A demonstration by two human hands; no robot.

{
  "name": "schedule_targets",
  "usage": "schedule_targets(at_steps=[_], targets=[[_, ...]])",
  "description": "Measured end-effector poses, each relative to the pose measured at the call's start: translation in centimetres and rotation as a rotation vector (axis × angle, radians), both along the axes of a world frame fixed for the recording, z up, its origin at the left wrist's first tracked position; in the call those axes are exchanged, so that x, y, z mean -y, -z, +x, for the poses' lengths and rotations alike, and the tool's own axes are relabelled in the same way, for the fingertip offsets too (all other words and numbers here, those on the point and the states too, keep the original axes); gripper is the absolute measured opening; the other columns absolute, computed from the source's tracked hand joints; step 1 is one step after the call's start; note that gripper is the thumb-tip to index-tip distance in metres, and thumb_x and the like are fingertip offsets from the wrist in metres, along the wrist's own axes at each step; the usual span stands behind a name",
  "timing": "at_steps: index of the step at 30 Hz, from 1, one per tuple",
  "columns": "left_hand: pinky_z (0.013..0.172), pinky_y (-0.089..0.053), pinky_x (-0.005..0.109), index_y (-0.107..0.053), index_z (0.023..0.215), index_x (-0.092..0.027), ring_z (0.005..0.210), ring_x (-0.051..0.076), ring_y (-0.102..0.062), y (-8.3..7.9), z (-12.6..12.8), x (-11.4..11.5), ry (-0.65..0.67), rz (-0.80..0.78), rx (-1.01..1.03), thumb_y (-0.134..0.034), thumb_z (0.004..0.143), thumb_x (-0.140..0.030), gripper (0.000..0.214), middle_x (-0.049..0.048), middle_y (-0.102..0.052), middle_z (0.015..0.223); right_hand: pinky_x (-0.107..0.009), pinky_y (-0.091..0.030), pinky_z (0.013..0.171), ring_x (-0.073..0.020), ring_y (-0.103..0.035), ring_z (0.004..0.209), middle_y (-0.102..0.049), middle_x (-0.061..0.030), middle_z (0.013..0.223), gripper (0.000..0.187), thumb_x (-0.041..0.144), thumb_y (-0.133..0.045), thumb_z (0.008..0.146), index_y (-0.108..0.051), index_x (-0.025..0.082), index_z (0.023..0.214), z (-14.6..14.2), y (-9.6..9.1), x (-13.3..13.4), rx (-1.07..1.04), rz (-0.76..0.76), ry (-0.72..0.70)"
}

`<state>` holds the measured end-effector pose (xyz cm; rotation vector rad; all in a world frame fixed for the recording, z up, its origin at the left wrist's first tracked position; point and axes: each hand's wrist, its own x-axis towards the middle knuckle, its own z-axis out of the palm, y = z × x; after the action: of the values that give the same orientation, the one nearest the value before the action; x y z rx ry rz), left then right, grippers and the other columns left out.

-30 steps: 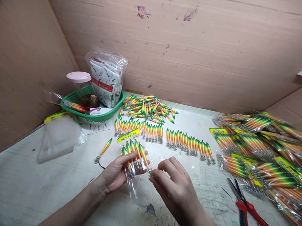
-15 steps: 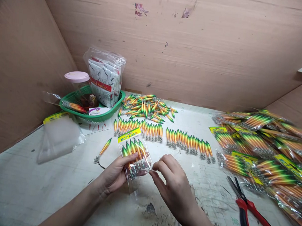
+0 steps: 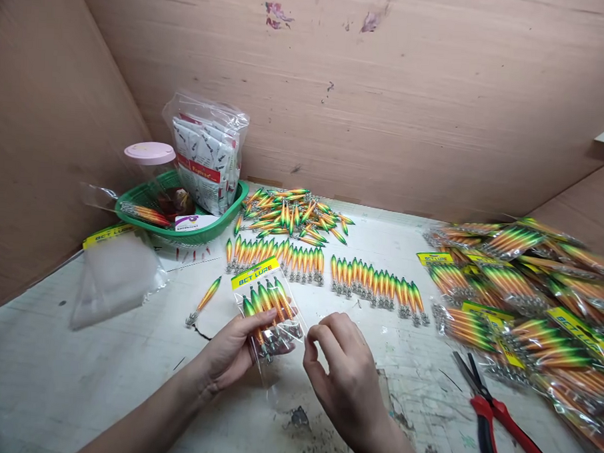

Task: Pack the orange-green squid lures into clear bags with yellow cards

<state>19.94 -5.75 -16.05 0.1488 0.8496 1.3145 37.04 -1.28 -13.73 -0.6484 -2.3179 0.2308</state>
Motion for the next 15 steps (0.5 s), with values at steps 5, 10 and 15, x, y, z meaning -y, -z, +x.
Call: schedule_targets(at_steps=[5, 10, 15], targets=[[0.069, -0.056, 0.035, -0.064, 0.098, -0.005, 0.08, 0.02, -0.06, -0.1, 0.1, 0.1, 0.024, 0.016, -0.01, -0.068, 0.077, -0.022, 0.028, 0.0149, -0.061, 0.097, -0.025, -0.04, 0.064, -0.0129, -0.045, 0.077, -0.047, -0.005, 0.082, 0.013, 0.004, -0.05, 0.082, -0.046, 0.015, 0.087, 0.0, 0.4, 0.0, -0.013, -0.065, -0.014], [0.071, -0.055, 0.038, -0.06, 0.106, -0.006, 0.082, 0.02, -0.06, 0.1, 0.0, 0.1, 0.111, 0.026, -0.048, -0.069, 0.076, -0.023, 0.035, 0.0165, -0.06, 0.105, -0.026, -0.043, 0.067, -0.0142, -0.048, 0.084, -0.048, -0.0074, 0.09, 0.016, 0.007, -0.052, 0.083, -0.049, 0.016, 0.096, 0.6, 0.4, -0.3, 0.043, -0.137, -0.133], [0.08, -0.052, 0.034, -0.055, 0.111, -0.008, 0.09, 0.018, -0.061, 0.6, -0.6, -0.5, 0.35, 0.023, -0.362, -0.054, 0.086, -0.031, 0.034, 0.0153, -0.06, 0.109, -0.024, -0.035, 0.06, -0.0114, -0.044, 0.07, -0.045, -0.0041, 0.076, 0.011, 0.004, -0.047, 0.087, -0.048, 0.015, 0.085, 0.8, 2.4, 0.1, 0.071, -0.035, -0.109]])
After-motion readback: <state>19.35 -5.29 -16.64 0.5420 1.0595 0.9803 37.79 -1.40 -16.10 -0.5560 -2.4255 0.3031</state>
